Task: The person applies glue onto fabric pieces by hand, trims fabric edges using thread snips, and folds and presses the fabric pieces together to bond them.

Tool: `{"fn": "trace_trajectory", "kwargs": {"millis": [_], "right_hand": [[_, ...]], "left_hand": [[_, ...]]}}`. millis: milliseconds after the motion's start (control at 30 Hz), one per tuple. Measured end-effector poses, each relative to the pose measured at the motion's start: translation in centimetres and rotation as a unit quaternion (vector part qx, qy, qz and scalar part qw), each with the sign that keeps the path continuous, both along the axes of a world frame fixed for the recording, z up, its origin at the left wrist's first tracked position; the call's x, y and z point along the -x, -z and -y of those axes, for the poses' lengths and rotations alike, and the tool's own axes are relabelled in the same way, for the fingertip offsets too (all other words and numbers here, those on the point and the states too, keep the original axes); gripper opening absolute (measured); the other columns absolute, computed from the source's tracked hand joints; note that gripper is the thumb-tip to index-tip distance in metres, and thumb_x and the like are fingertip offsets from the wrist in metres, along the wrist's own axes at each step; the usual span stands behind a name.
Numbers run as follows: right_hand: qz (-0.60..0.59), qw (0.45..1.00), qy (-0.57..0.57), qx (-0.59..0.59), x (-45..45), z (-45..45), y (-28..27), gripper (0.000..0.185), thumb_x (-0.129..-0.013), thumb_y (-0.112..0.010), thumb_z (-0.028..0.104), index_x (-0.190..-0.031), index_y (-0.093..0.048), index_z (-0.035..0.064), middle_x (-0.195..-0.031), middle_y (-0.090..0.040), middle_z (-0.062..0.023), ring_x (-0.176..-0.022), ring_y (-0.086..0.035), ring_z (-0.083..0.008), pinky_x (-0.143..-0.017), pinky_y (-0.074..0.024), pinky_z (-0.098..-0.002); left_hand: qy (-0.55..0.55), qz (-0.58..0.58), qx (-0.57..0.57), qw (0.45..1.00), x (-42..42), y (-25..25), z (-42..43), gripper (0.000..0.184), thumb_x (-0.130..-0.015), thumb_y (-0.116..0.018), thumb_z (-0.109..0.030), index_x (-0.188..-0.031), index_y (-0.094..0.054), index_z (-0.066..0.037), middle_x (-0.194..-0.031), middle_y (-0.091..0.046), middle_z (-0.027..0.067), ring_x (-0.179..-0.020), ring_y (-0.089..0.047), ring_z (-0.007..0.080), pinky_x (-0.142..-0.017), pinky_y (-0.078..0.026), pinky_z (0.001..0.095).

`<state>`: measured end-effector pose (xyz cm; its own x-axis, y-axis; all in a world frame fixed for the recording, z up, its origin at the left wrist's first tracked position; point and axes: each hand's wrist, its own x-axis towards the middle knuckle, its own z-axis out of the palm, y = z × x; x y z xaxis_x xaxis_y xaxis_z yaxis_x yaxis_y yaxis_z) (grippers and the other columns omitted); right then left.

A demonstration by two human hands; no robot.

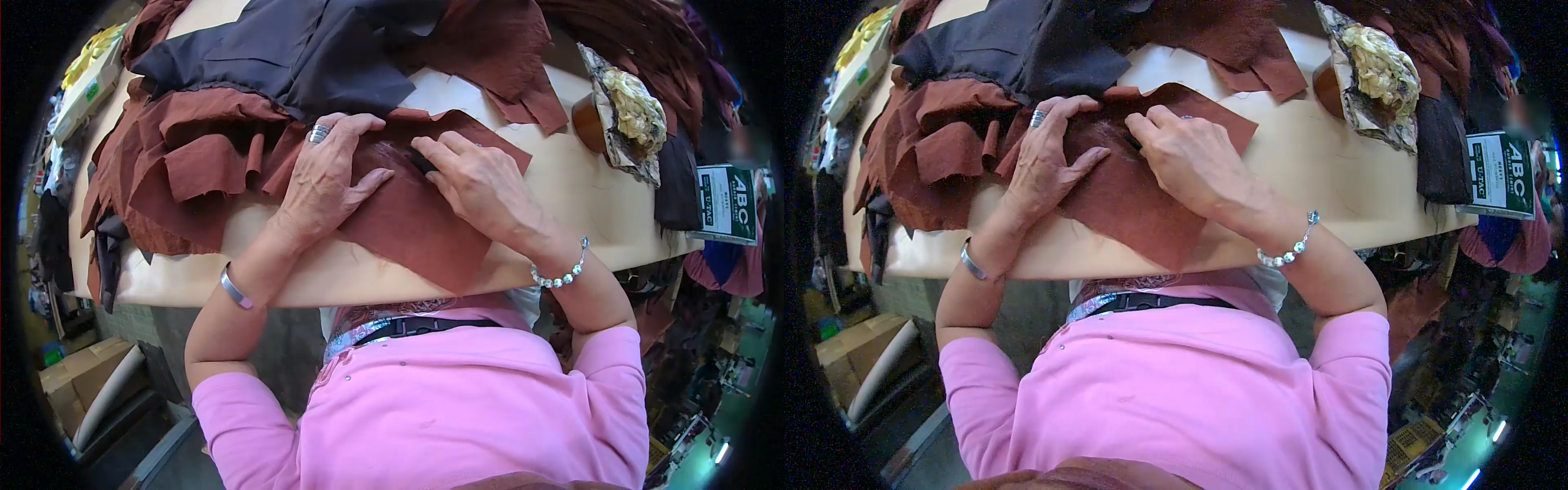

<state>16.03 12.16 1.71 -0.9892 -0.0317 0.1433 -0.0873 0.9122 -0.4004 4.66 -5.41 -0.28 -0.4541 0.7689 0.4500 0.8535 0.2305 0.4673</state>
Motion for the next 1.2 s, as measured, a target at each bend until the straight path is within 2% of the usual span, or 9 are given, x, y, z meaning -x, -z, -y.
{"fn": "trace_trajectory", "kwargs": {"millis": [200,400,600,700,800,900,1000,1100,1200], "right_hand": [[-0.030,0.999,-0.002,0.017,1.4,0.7,0.6,0.032,-0.080,-0.060,0.009,-0.111,-0.054,0.0033,-0.088,-0.056,-0.0122,-0.072,-0.059,-0.0326,-0.062,-0.0476,-0.0420],[-0.091,0.996,0.001,0.026,1.2,1.2,1.1,0.035,-0.080,-0.060,0.006,-0.114,-0.053,0.0026,-0.088,-0.056,-0.0130,-0.073,-0.060,-0.0319,-0.060,-0.0493,-0.0394],[-0.107,0.994,0.018,-0.014,0.9,1.8,1.6,0.035,-0.080,-0.059,0.003,-0.115,-0.053,0.0026,-0.086,-0.056,-0.0135,-0.070,-0.060,-0.0309,-0.058,-0.0501,-0.0377],[-0.097,0.995,0.024,-0.020,1.0,1.5,1.6,0.034,-0.081,-0.049,0.004,-0.115,-0.050,-0.0017,-0.091,-0.056,-0.0148,-0.071,-0.063,-0.0327,-0.056,-0.0527,-0.0412],[-0.112,0.994,0.012,0.001,0.9,1.2,1.5,0.034,-0.083,-0.051,0.006,-0.116,-0.050,-0.0004,-0.091,-0.056,-0.0153,-0.072,-0.063,-0.0336,-0.057,-0.0525,-0.0411],[-0.115,0.992,0.006,0.060,0.8,0.6,1.5,0.033,-0.084,-0.053,0.009,-0.116,-0.050,0.0009,-0.093,-0.057,-0.0168,-0.074,-0.061,-0.0356,-0.061,-0.0520,-0.0424],[-0.076,0.993,-0.012,0.086,0.0,-0.1,0.7,0.034,-0.084,-0.056,0.011,-0.116,-0.050,0.0014,-0.098,-0.058,-0.0191,-0.082,-0.060,-0.0377,-0.069,-0.0509,-0.0433],[-0.061,0.986,-0.011,0.157,-0.9,-0.7,0.5,0.034,-0.083,-0.058,0.010,-0.115,-0.051,0.0001,-0.103,-0.059,-0.0211,-0.090,-0.058,-0.0385,-0.077,-0.0488,-0.0431],[-0.061,0.983,-0.003,0.175,-1.3,-0.7,0.1,0.035,-0.081,-0.059,0.008,-0.114,-0.052,-0.0006,-0.104,-0.059,-0.0222,-0.094,-0.057,-0.0385,-0.080,-0.0476,-0.0424]], "left_hand": [[0.001,0.025,0.005,1.000,0.1,0.0,0.0,0.057,-0.068,-0.074,-0.013,-0.118,-0.047,-0.006,-0.111,-0.055,0.0104,-0.107,-0.048,0.0301,-0.093,-0.039,0.0376],[-0.006,0.035,0.007,0.999,0.1,-0.1,-0.1,0.060,-0.068,-0.075,-0.014,-0.120,-0.046,-0.005,-0.113,-0.055,0.0102,-0.107,-0.048,0.0291,-0.094,-0.038,0.0373],[-0.015,0.059,0.014,0.998,0.0,0.1,-0.1,0.060,-0.069,-0.074,-0.015,-0.121,-0.046,-0.005,-0.114,-0.055,0.0106,-0.107,-0.048,0.0294,-0.095,-0.038,0.0377],[-0.025,0.054,0.020,0.998,-0.1,-0.1,0.0,0.060,-0.069,-0.074,-0.017,-0.121,-0.046,-0.005,-0.113,-0.055,0.0108,-0.107,-0.048,0.0298,-0.094,-0.038,0.0379],[-0.027,0.036,0.019,0.999,-0.1,0.1,0.0,0.060,-0.070,-0.074,-0.018,-0.121,-0.045,-0.005,-0.113,-0.055,0.0114,-0.106,-0.048,0.0301,-0.094,-0.038,0.0382],[-0.049,0.027,0.040,0.998,-0.2,0.0,0.0,0.059,-0.070,-0.074,-0.019,-0.120,-0.046,-0.006,-0.112,-0.055,0.0121,-0.105,-0.049,0.0298,-0.093,-0.038,0.0384],[-0.003,0.073,0.046,0.996,-0.5,-0.9,0.2,0.051,-0.074,-0.071,-0.017,-0.119,-0.049,-0.006,-0.113,-0.056,0.0132,-0.108,-0.049,0.0330,-0.093,-0.039,0.0388],[0.008,0.093,0.108,0.990,-1.0,-1.9,0.5,0.038,-0.082,-0.063,-0.023,-0.115,-0.054,-0.008,-0.114,-0.056,0.0119,-0.106,-0.050,0.0323,-0.092,-0.039,0.0389],[-0.007,-0.081,0.148,0.986,0.3,-2.1,-0.1,0.033,-0.086,-0.056,-0.028,-0.115,-0.056,-0.012,-0.115,-0.057,0.0111,-0.106,-0.050,0.0312,-0.094,-0.036,0.0409]]}}
